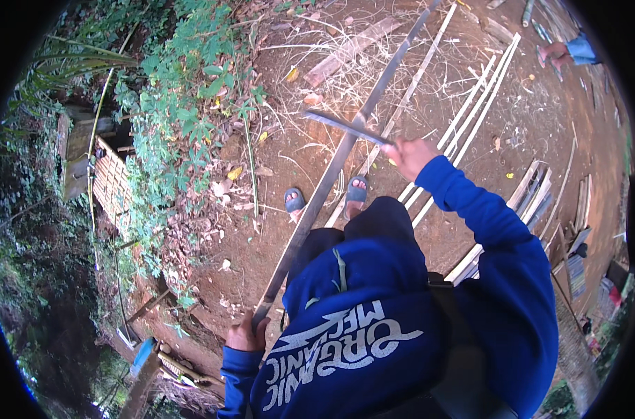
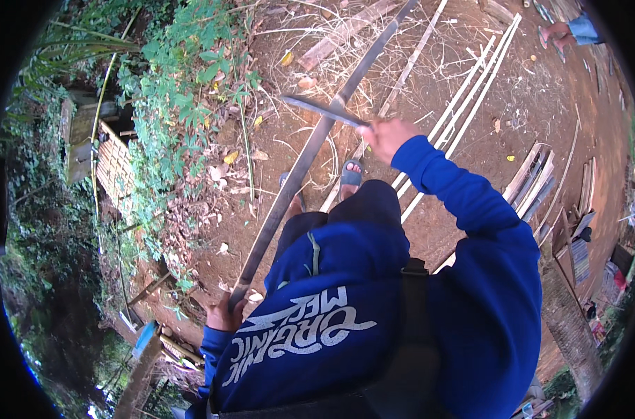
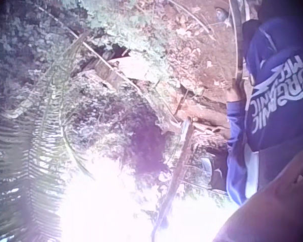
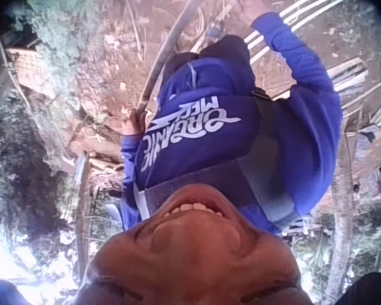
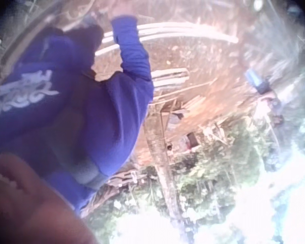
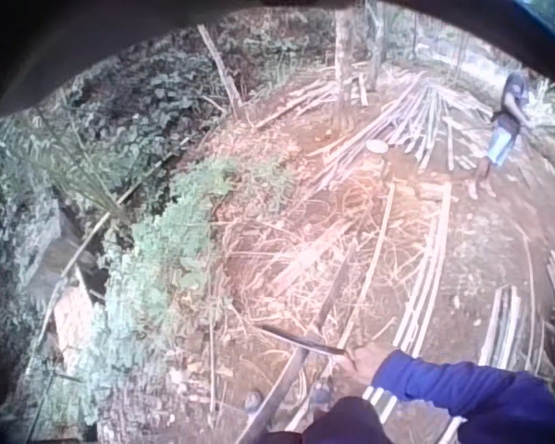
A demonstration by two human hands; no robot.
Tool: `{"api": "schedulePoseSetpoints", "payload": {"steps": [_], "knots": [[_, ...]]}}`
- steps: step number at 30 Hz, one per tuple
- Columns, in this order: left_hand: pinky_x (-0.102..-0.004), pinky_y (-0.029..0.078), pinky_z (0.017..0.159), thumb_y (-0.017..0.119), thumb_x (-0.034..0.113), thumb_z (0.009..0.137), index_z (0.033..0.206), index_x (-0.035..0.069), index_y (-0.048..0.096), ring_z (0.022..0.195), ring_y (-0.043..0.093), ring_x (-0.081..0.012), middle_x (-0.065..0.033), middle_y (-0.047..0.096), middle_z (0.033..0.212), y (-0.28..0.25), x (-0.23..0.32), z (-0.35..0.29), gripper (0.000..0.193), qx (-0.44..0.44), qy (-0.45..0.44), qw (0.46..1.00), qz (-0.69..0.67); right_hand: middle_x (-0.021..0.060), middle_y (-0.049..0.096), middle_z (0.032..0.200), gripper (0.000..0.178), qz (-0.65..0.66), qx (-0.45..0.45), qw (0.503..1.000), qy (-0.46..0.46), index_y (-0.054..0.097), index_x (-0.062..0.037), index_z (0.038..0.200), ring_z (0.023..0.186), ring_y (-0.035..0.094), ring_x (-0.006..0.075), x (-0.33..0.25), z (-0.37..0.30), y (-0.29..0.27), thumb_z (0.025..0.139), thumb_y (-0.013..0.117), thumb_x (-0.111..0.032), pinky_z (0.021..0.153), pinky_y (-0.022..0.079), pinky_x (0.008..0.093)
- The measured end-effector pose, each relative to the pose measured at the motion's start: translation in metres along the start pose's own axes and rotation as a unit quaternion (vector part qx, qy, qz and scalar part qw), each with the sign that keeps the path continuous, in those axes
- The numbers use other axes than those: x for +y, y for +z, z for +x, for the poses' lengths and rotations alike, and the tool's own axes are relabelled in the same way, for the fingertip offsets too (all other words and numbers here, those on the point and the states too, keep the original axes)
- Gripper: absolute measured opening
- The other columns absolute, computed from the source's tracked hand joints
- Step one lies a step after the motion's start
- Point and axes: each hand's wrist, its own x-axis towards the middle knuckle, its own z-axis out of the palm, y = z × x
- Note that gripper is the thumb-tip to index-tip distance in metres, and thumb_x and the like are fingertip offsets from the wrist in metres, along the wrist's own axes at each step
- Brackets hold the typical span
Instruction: The person uses a curved blade to shave and smooth a long bamboo pole held in the left hand. The person repeatedly draws the blade along the pole's length, removing thin strips of material. The person rotates the pole to work different sides.
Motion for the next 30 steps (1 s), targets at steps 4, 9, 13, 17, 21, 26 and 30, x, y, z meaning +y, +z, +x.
{"api": "schedulePoseSetpoints", "payload": {"steps": [4,9,13,17,21,26,30], "knots": [[-0.0464,0.049,0.050,0.066,0.029,0.084,0.099,0.002,0.058,0.060,0.063,-0.0403,-0.0207,0.061,0.062,-0.017,-0.002,0.000,0.032,-0.038,-0.014,0.999,-0.017,0.0189,0.061,0.062,0.051,-0.045,-0.036,0.983,-0.173,0.056,-0.0026,0.093,0.060,0.064,0.0372,-0.069,-0.045,-0.020,0.095,0.036,-0.050,0.056,0.052,0.0491],[-0.0480,0.049,0.055,0.069,0.030,0.082,0.102,0.002,0.060,0.063,0.062,-0.0422,-0.0225,0.062,0.065,-0.018,0.004,-0.008,0.036,-0.067,-0.067,0.992,-0.088,0.0247,0.061,0.070,0.058,0.001,0.074,0.994,0.075,0.057,0.0010,0.087,0.066,0.063,0.0410,0.049,0.032,-0.004,0.094,0.038,-0.054,0.063,0.051,0.0489],[-0.0494,0.049,0.053,0.068,0.031,0.083,0.102,0.004,0.061,0.062,0.062,-0.0427,-0.0229,0.061,0.063,-0.017,0.004,-0.006,0.034,-0.007,-0.010,1.000,-0.003,0.0267,0.060,0.070,0.058,0.002,0.085,0.994,0.062,0.056,0.0021,0.084,0.067,0.062,0.0420,0.045,0.019,-0.035,0.096,0.035,-0.051,0.064,0.050,0.0497],[-0.0496,0.047,0.048,0.064,0.030,0.086,0.100,0.008,0.059,0.055,0.059,-0.0426,-0.0213,0.059,0.060,-0.032,0.022,-0.004,0.027,0.009,-0.010,0.998,0.058,0.0195,0.055,0.054,0.040,0.042,0.073,0.986,-0.141,0.050,-0.0024,0.083,0.051,0.057,0.0401,-0.070,-0.060,-0.024,0.094,0.047,-0.041,0.051,0.047,0.0505],[-0.0501,0.045,0.045,0.063,0.031,0.087,0.098,0.008,0.057,0.054,0.060,-0.0420,-0.0215,0.058,0.056,-0.026,0.021,-0.013,0.026,0.023,-0.007,0.998,0.052,0.0205,0.056,0.055,0.041,0.038,0.072,0.989,-0.127,0.056,-0.0007,0.088,0.054,0.059,0.0412,-0.068,-0.067,-0.007,0.095,0.046,-0.040,0.054,0.049,0.0490],[-0.0497,0.046,0.044,0.065,0.029,0.086,0.097,0.007,0.057,0.052,0.060,-0.0411,-0.0217,0.056,0.054,-0.004,0.016,-0.016,0.026,0.015,0.040,0.999,-0.001,0.0190,0.053,0.051,0.044,0.046,0.104,0.993,0.011,0.058,-0.0013,0.086,0.054,0.059,0.0407,-0.001,-0.050,-0.004,0.096,0.044,-0.042,0.050,0.047,0.0490],[-0.0487,0.046,0.044,0.065,0.028,0.085,0.097,0.006,0.057,0.051,0.061,-0.0405,-0.0223,0.056,0.054,-0.008,0.015,-0.026,0.026,-0.020,0.005,1.000,-0.005,0.0195,0.056,0.054,0.047,0.040,0.038,0.995,-0.087,0.059,-0.0024,0.087,0.059,0.061,0.0407,-0.035,-0.087,-0.012,0.096,0.041,-0.046,0.057,0.050,0.0502]]}}
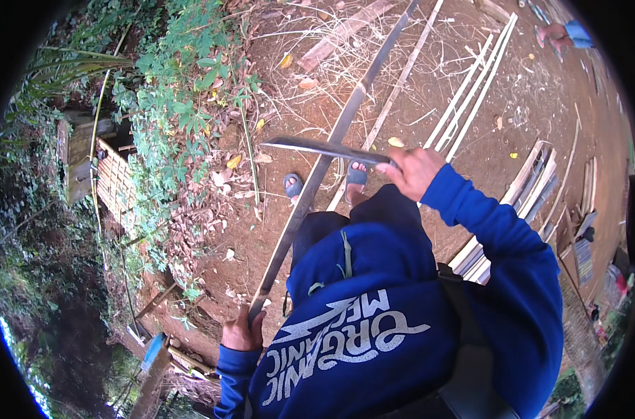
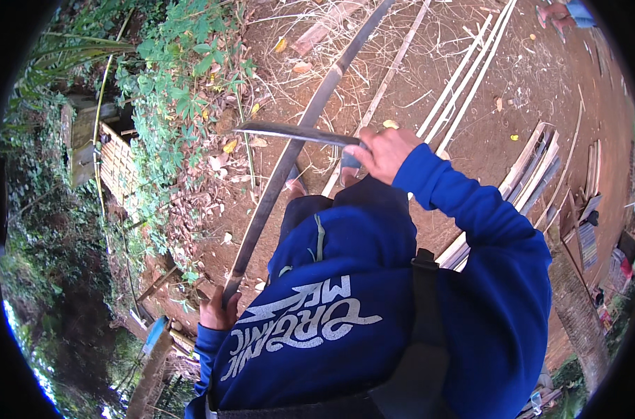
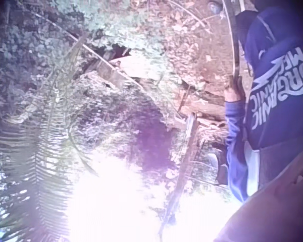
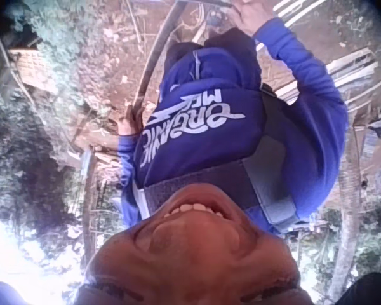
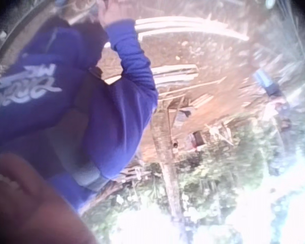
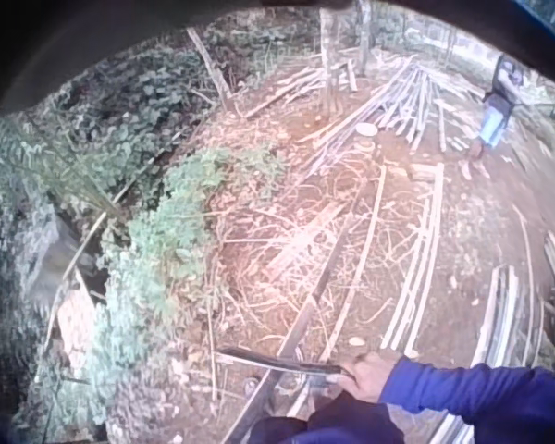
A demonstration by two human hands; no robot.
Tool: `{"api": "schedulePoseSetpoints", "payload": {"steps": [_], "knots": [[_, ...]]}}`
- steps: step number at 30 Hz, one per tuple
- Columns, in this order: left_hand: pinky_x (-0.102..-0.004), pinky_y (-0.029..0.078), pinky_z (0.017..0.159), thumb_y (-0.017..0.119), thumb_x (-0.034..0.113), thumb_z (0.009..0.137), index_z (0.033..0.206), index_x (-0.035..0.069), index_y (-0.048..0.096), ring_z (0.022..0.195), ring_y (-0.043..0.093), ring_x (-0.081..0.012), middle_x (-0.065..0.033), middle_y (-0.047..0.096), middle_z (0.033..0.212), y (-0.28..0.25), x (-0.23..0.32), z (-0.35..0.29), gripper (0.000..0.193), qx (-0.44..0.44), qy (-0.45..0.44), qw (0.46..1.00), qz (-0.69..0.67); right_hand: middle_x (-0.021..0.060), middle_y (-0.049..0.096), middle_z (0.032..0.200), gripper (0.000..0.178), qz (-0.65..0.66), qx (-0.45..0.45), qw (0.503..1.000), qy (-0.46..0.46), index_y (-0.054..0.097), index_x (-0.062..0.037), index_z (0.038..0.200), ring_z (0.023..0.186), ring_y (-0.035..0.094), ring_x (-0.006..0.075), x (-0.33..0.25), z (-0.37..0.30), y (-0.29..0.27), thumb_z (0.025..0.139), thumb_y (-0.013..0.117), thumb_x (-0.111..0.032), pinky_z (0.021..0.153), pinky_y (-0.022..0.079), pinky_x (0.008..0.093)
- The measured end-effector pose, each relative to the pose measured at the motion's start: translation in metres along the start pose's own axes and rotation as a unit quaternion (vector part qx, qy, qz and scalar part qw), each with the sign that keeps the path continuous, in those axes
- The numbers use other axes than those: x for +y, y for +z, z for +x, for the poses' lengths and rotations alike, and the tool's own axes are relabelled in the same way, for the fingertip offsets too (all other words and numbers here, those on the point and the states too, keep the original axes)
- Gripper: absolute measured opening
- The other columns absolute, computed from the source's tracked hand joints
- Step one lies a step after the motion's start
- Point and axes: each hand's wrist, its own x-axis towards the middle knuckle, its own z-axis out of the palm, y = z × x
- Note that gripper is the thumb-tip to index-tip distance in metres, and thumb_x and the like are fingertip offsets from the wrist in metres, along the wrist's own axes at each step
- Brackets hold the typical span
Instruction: The person uses a curved blade to shave and smooth a long bamboo pole held in the left hand. The person repeatedly draws the blade along the pole's length, removing thin strips of material. The person rotates the pole to work different sides.
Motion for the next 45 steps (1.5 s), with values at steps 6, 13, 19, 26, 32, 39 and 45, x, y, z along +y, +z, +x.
{"api": "schedulePoseSetpoints", "payload": {"steps": [6,13,19,26,32,39,45], "knots": [[-0.0462,0.044,0.041,0.065,0.026,0.086,0.091,0.006,0.055,0.048,0.059,-0.0403,-0.0206,0.055,0.051,0.008,-0.001,0.002,0.023,0.030,0.027,0.999,0.000,0.0188,0.055,0.053,0.048,-0.034,0.021,0.999,0.024,0.059,-0.0034,0.088,0.056,0.061,0.0395,0.017,-0.004,0.007,0.094,0.042,-0.048,0.055,0.050,0.0489],[-0.0462,0.043,0.041,0.064,0.025,0.087,0.089,0.005,0.054,0.048,0.058,-0.0401,-0.0203,0.055,0.052,0.015,-0.011,-0.005,0.022,0.047,0.053,0.997,-0.026,0.0198,0.056,0.056,0.052,0.004,0.020,0.991,0.131,0.058,-0.0001,0.086,0.058,0.060,0.0395,0.050,0.005,-0.001,0.096,0.041,-0.048,0.057,0.049,0.0493],[-0.0461,0.042,0.039,0.066,0.027,0.085,0.079,0.008,0.051,0.045,0.057,-0.0382,-0.0183,0.053,0.049,0.008,-0.011,-0.019,0.024,0.021,0.033,0.999,0.012,0.0210,0.060,0.061,0.063,-0.016,0.035,0.980,0.194,0.064,-0.0015,0.087,0.063,0.063,0.0394,0.086,0.032,0.014,0.095,0.034,-0.056,0.064,0.051,0.0501],[-0.0364,0.045,0.043,0.074,0.024,0.073,0.070,0.007,0.058,0.044,0.059,-0.0265,-0.0110,0.057,0.050,-0.016,-0.074,-0.083,0.024,-0.003,-0.049,0.999,0.003,0.0168,0.067,0.078,0.069,0.442,0.273,0.741,0.425,0.062,0.0002,0.097,0.045,0.051,0.0173,0.145,0.085,0.068,0.079,0.058,-0.066,0.046,0.045,0.0326],[-0.0445,0.049,0.056,0.078,0.029,0.065,0.086,0.009,0.067,0.058,0.063,-0.0300,-0.0132,0.064,0.066,-0.010,-0.148,-0.150,0.031,-0.032,-0.009,0.995,0.091,0.0179,0.065,0.079,0.077,0.685,0.310,0.512,0.416,0.057,0.0051,0.097,0.045,0.051,0.0176,0.130,0.175,0.142,0.060,0.081,-0.058,0.040,0.042,0.0300],[-0.0469,0.051,0.068,0.076,0.027,0.066,0.114,0.015,0.063,0.074,0.064,-0.0346,-0.0165,0.066,0.080,0.017,-0.228,-0.210,0.051,-0.201,-0.244,0.920,0.231,0.0178,0.060,0.071,0.054,0.685,0.165,0.508,0.495,0.059,0.0037,0.086,0.050,0.057,0.0302,0.074,0.165,0.148,0.059,0.081,-0.038,0.047,0.049,0.0471],[-0.0451,0.048,0.083,0.072,0.022,0.072,0.128,0.019,0.052,0.094,0.062,-0.0350,-0.0194,0.064,0.100,0.008,-0.299,-0.126,0.059,-0.369,-0.237,0.864,0.247,0.0098,0.062,0.066,0.040,0.569,0.382,0.617,0.386,0.061,0.0027,0.077,0.051,0.056,0.0208,-0.022,0.149,0.201,0.058,0.081,-0.026,0.050,0.046,0.0398]]}}
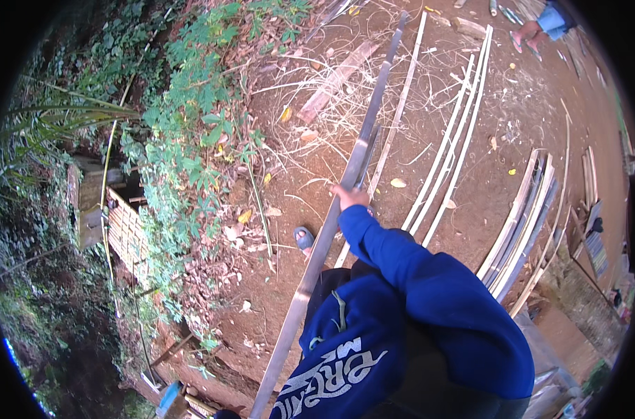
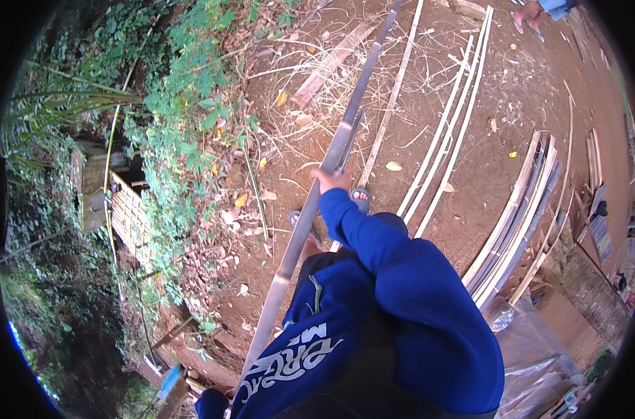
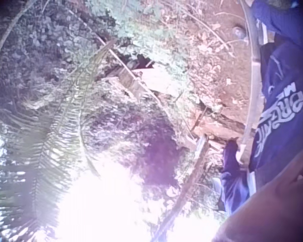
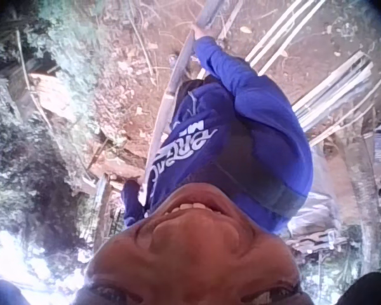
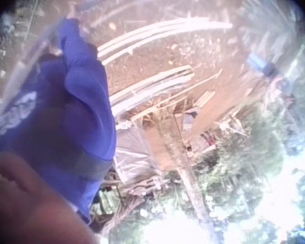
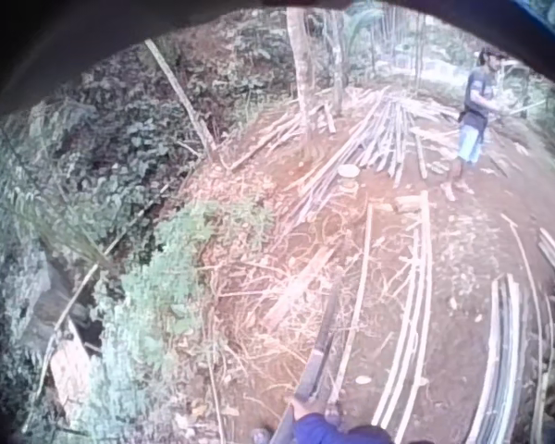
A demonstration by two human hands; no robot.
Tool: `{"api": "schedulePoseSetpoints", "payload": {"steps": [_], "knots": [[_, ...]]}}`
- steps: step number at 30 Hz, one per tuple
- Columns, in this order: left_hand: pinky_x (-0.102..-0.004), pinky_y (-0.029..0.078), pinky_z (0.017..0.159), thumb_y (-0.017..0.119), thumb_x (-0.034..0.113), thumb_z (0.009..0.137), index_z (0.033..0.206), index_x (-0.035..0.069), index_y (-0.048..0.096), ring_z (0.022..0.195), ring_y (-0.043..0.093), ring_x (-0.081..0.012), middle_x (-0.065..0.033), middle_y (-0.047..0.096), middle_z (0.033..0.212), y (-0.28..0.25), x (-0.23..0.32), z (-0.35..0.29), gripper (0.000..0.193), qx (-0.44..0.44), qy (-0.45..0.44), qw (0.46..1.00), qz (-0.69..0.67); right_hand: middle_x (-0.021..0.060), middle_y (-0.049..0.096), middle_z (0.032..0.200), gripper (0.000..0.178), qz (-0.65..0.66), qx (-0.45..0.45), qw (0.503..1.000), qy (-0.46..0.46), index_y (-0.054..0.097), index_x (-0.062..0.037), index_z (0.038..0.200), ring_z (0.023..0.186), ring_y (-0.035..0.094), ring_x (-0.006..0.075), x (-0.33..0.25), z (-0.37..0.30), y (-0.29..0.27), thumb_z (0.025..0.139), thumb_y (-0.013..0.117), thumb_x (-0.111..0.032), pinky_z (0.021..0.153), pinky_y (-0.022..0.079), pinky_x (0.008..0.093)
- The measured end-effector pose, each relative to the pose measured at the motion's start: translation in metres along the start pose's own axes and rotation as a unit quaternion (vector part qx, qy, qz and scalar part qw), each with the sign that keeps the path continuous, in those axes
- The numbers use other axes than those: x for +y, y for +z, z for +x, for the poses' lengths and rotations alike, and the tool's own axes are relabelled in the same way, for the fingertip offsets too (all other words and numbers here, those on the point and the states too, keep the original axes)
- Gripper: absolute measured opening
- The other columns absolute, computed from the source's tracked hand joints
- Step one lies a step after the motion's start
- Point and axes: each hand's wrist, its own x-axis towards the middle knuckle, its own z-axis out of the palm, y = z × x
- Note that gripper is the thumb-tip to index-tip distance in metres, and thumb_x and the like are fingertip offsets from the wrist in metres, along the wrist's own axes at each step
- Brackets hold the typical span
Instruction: The person uses a curved blade to shave and smooth a long bamboo pole held in the left hand. The person repeatedly draws the blade along the pole's length, removing thin strips of material. The person rotates the pole to work different sides.
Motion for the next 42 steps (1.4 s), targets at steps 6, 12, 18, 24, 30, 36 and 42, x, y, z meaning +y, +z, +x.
{"api": "schedulePoseSetpoints", "payload": {"steps": [6,12,18,24,30,36,42], "knots": [[-0.0415,0.049,0.086,0.064,0.030,0.086,0.126,0.005,0.050,0.099,0.062,-0.0353,-0.0211,0.064,0.105,-0.270,0.155,0.106,0.049,0.334,0.362,0.849,-0.191,0.0079,0.058,0.062,0.039,0.030,-0.057,0.985,0.162,0.058,0.0014,0.072,0.052,0.055,0.0203,0.038,-0.070,0.034,0.059,0.080,-0.029,0.049,0.044,0.0398],[-0.0357,0.044,0.092,0.054,0.060,0.085,0.127,0.003,0.054,0.103,0.058,-0.0234,-0.0164,0.062,0.113,-0.433,0.406,0.233,0.070,0.237,0.466,0.771,-0.365,0.0136,0.064,0.073,0.054,-0.087,-0.161,0.966,0.186,0.057,0.0041,0.094,0.043,0.057,0.0248,0.059,-0.171,0.029,0.066,0.076,-0.039,0.044,0.047,0.0382],[-0.0426,0.038,0.101,0.062,0.065,0.073,0.129,0.003,0.052,0.118,0.053,-0.0341,-0.0213,0.057,0.123,-0.467,0.512,0.192,0.084,0.098,0.452,0.877,-0.130,0.0116,0.061,0.073,0.080,-0.055,-0.086,0.992,0.071,0.045,0.0067,0.117,0.055,0.061,0.0234,0.083,-0.179,0.016,0.069,0.079,-0.047,0.049,0.049,0.0336],[-0.0410,0.046,0.079,0.073,0.063,0.063,0.099,0.011,0.064,0.088,0.059,-0.0305,-0.0159,0.063,0.090,-0.425,0.515,0.232,0.064,0.318,0.267,0.908,-0.061,0.0055,0.056,0.064,0.070,-0.098,-0.218,0.952,0.190,0.041,-0.0051,0.129,0.045,0.053,0.0137,0.081,-0.171,0.000,0.075,0.078,-0.028,0.042,0.044,0.0293],[-0.0433,0.042,0.093,0.068,0.060,0.072,0.118,0.012,0.061,0.111,0.056,-0.0351,-0.0191,0.063,0.109,-0.413,0.547,0.195,0.067,0.543,0.279,0.781,-0.127,0.0027,0.054,0.053,0.016,0.053,-0.297,0.941,0.152,0.059,-0.0030,0.073,0.042,0.051,0.0122,0.019,-0.159,-0.013,0.080,0.070,-0.013,0.038,0.041,0.0280],[-0.0335,0.051,0.066,0.080,0.031,0.071,0.106,0.007,0.058,0.070,0.061,-0.0175,-0.0092,0.065,0.090,-0.447,0.557,0.244,0.047,0.135,0.403,0.806,-0.412,0.0011,0.054,0.056,0.022,0.074,-0.356,0.898,0.249,0.058,-0.0042,0.078,0.041,0.048,0.0106,0.051,-0.168,-0.023,0.084,0.069,-0.023,0.037,0.039,0.0268],[-0.0258,0.040,0.037,0.068,0.015,0.083,0.109,0.006,0.050,0.045,0.049,-0.0110,-0.0028,0.056,0.063,-0.425,0.520,0.200,0.033,0.092,0.452,0.711,-0.530,0.0030,0.051,0.059,0.045,-0.157,-0.299,0.851,0.402,0.055,-0.0070,0.104,0.049,0.052,0.0182,0.086,-0.070,-0.094,0.095,0.043,-0.050,0.043,0.042,0.0389]]}}
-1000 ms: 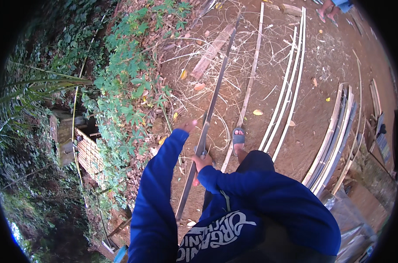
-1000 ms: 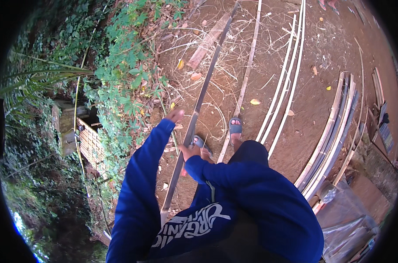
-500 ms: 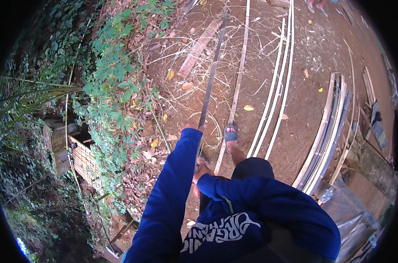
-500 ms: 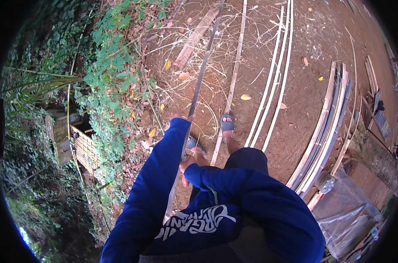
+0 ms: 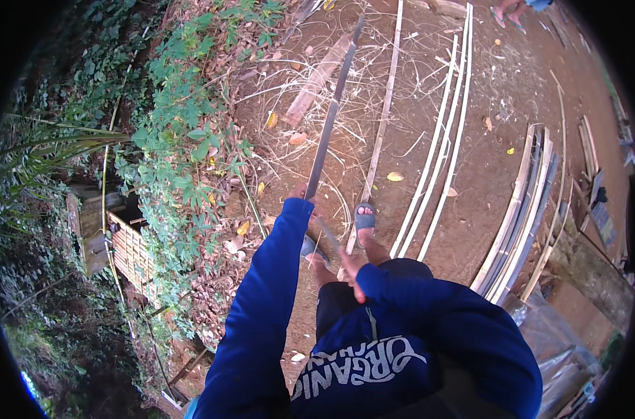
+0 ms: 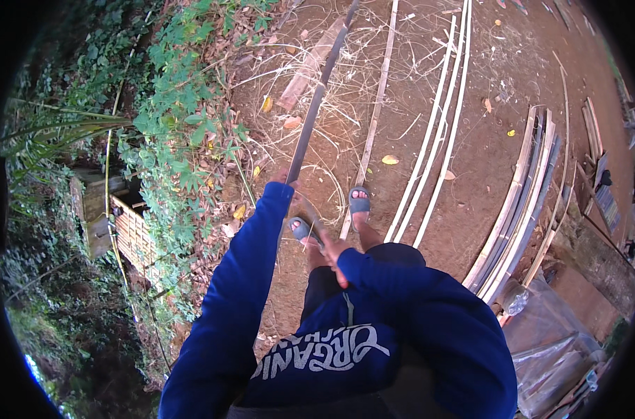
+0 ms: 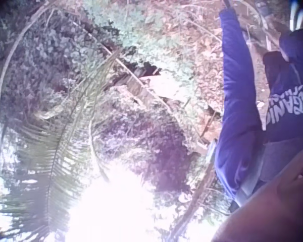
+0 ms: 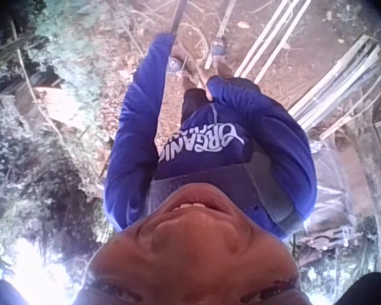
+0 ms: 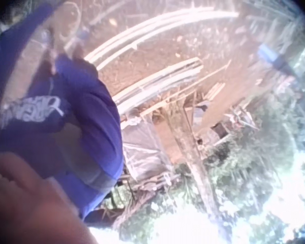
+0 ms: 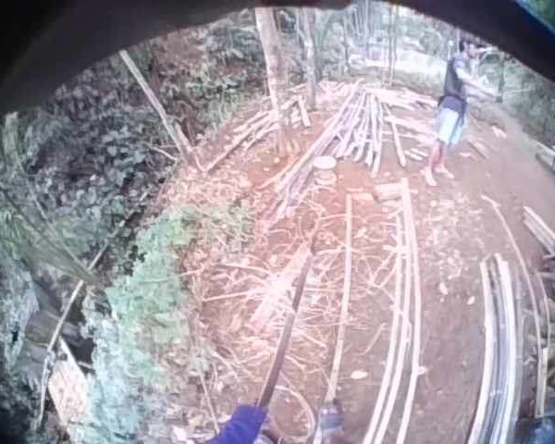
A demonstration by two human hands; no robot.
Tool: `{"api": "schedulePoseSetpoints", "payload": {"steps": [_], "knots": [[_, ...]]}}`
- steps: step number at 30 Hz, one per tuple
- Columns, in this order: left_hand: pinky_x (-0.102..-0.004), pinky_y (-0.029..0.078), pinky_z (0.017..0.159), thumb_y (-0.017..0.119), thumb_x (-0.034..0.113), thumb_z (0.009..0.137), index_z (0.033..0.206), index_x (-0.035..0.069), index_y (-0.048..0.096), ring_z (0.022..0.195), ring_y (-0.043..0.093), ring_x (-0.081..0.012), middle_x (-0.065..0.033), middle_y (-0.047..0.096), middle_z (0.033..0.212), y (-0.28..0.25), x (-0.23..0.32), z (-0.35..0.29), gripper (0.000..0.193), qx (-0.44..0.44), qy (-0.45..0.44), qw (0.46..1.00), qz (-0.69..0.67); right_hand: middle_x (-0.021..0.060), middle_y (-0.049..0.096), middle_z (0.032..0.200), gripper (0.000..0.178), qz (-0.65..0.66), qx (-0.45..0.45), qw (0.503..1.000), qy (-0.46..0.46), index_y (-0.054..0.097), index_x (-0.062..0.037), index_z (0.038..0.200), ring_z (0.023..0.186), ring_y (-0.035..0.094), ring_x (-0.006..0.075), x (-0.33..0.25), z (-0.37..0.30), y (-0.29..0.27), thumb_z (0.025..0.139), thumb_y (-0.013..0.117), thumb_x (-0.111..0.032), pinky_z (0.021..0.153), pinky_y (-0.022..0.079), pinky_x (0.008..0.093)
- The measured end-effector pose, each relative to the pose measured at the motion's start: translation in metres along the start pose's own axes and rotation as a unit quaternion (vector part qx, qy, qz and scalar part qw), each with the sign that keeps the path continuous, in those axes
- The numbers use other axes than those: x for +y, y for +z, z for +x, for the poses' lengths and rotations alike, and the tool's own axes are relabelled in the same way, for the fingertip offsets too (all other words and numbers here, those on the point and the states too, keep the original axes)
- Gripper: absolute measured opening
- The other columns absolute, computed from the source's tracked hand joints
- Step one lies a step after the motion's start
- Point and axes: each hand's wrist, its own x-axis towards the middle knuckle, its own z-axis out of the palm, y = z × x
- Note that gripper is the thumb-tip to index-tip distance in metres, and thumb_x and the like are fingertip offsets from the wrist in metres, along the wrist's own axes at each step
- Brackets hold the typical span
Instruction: The person uses a curved blade to shave and smooth a long bamboo pole held in the left hand. The person repeatedly draws the blade along the pole's length, removing thin strips of material. The person rotates the pole to work different sides.
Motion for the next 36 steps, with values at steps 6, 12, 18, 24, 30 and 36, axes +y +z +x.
{"api": "schedulePoseSetpoints", "payload": {"steps": [6,12,18,24,30,36], "knots": [[-0.0248,0.036,0.035,0.053,0.024,0.094,0.107,0.008,0.050,0.041,0.045,-0.0091,-0.0013,0.052,0.058,-0.023,0.032,-0.121,0.022,-0.008,0.015,0.999,0.048,0.0229,0.066,0.088,0.045,-0.162,0.333,0.857,-0.358,0.057,-0.0003,0.102,0.079,0.066,0.0319,-0.044,-0.028,-0.110,0.098,0.035,-0.040,0.064,0.051,0.0401],[-0.0238,0.035,0.036,0.046,0.029,0.098,0.103,0.007,0.052,0.039,0.041,-0.0088,0.0006,0.048,0.056,-0.014,0.021,-0.211,0.024,-0.013,-0.048,0.997,0.065,0.0150,0.062,0.063,0.046,-0.501,0.227,0.647,-0.528,0.053,-0.0026,0.090,0.058,0.063,0.0345,-0.129,-0.188,-0.058,0.095,0.041,-0.047,0.052,0.050,0.0445],[-0.0223,0.037,0.042,0.048,0.028,0.097,0.099,0.004,0.055,0.046,0.046,-0.0061,0.0021,0.050,0.059,0.034,0.075,-0.272,0.024,0.017,0.081,0.997,0.007,0.0089,0.060,0.058,0.050,-0.612,0.202,0.494,-0.584,0.055,-0.0092,0.078,0.053,0.064,0.0275,-0.110,-0.227,-0.016,0.087,0.049,-0.058,0.046,0.049,0.0420],[-0.0312,0.045,0.054,0.052,0.017,0.094,0.111,0.002,0.054,0.057,0.057,-0.0175,-0.0096,0.057,0.069,0.041,0.090,-0.287,0.023,0.043,0.126,0.974,0.186,0.0036,0.055,0.054,0.049,-0.584,0.286,0.400,-0.646,0.053,-0.0139,0.070,0.048,0.061,0.0225,-0.123,-0.270,-0.021,0.080,0.055,-0.062,0.046,0.040,0.0385],[-0.0263,0.046,0.059,0.052,0.013,0.093,0.112,0.003,0.053,0.063,0.055,-0.0103,-0.0042,0.060,0.075,0.047,0.116,-0.298,0.021,0.091,0.257,0.946,0.173,0.0012,0.051,0.053,0.051,-0.548,0.330,0.351,-0.684,0.055,-0.0144,0.069,0.045,0.056,0.0200,-0.137,-0.296,-0.028,0.071,0.062,-0.065,0.046,0.038,0.0373],[-0.0284,0.048,0.062,0.055,0.013,0.092,0.109,0.004,0.055,0.065,0.062,-0.0162,-0.0091,0.063,0.075,0.042,0.148,-0.316,0.019,0.100,0.243,0.940,0.218,0.0041,0.052,0.053,0.052,-0.535,0.356,0.275,-0.715,0.056,-0.0148,0.070,0.041,0.054,0.0206,-0.158,-0.317,-0.038,0.072,0.062,-0.066,0.037,0.039,0.0347]]}}
